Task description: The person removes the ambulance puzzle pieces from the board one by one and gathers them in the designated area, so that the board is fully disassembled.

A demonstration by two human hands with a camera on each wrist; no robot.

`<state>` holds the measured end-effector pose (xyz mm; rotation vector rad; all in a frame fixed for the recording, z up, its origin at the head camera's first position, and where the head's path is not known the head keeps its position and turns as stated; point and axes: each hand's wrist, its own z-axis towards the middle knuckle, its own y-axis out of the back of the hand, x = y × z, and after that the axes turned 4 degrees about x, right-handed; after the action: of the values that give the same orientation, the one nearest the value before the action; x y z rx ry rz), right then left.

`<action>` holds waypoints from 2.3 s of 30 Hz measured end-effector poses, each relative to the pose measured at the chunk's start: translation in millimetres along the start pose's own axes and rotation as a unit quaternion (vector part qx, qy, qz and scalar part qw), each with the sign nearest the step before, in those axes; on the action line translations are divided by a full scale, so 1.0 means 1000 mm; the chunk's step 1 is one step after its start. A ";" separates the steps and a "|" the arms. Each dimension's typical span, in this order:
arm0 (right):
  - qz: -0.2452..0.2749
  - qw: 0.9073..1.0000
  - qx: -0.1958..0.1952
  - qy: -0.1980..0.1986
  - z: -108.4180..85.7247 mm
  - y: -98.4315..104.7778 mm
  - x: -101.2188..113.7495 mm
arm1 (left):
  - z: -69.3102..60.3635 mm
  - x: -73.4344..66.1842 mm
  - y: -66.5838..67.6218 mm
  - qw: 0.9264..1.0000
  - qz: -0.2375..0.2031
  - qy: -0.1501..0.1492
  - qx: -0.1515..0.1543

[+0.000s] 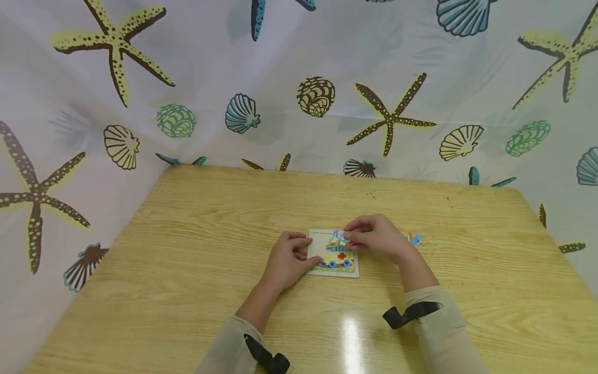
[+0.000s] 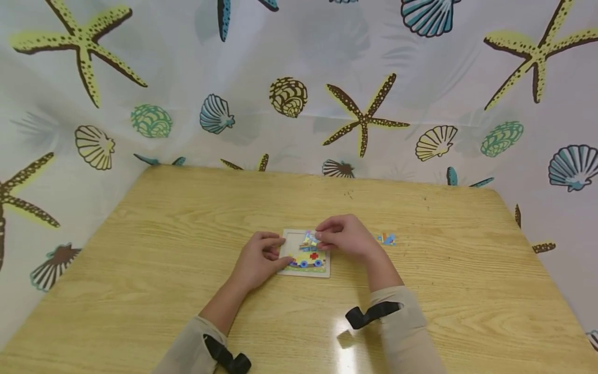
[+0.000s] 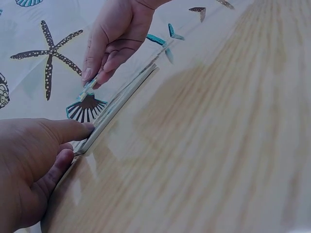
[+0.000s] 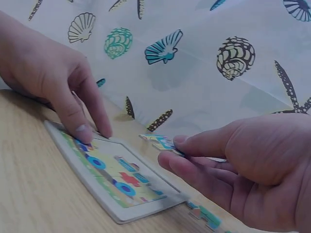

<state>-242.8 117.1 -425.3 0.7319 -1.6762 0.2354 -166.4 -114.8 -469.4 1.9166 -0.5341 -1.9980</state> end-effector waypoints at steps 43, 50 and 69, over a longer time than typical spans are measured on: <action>-0.103 0.990 -0.018 -0.097 -0.022 0.035 -0.006 | -0.002 -0.001 -0.002 1.000 -0.002 0.005 -0.003; -0.142 0.984 -0.038 -0.105 -0.024 0.027 0.001 | -0.002 -0.001 -0.002 1.000 0.001 0.006 -0.003; -0.061 0.994 0.002 -0.094 -0.018 0.031 -0.007 | -0.003 -0.001 -0.001 1.000 0.002 0.009 -0.001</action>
<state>-245.8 153.6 -420.0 0.8772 -1.8004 0.0854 -163.8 -113.0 -468.8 1.9309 -0.5306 -1.9760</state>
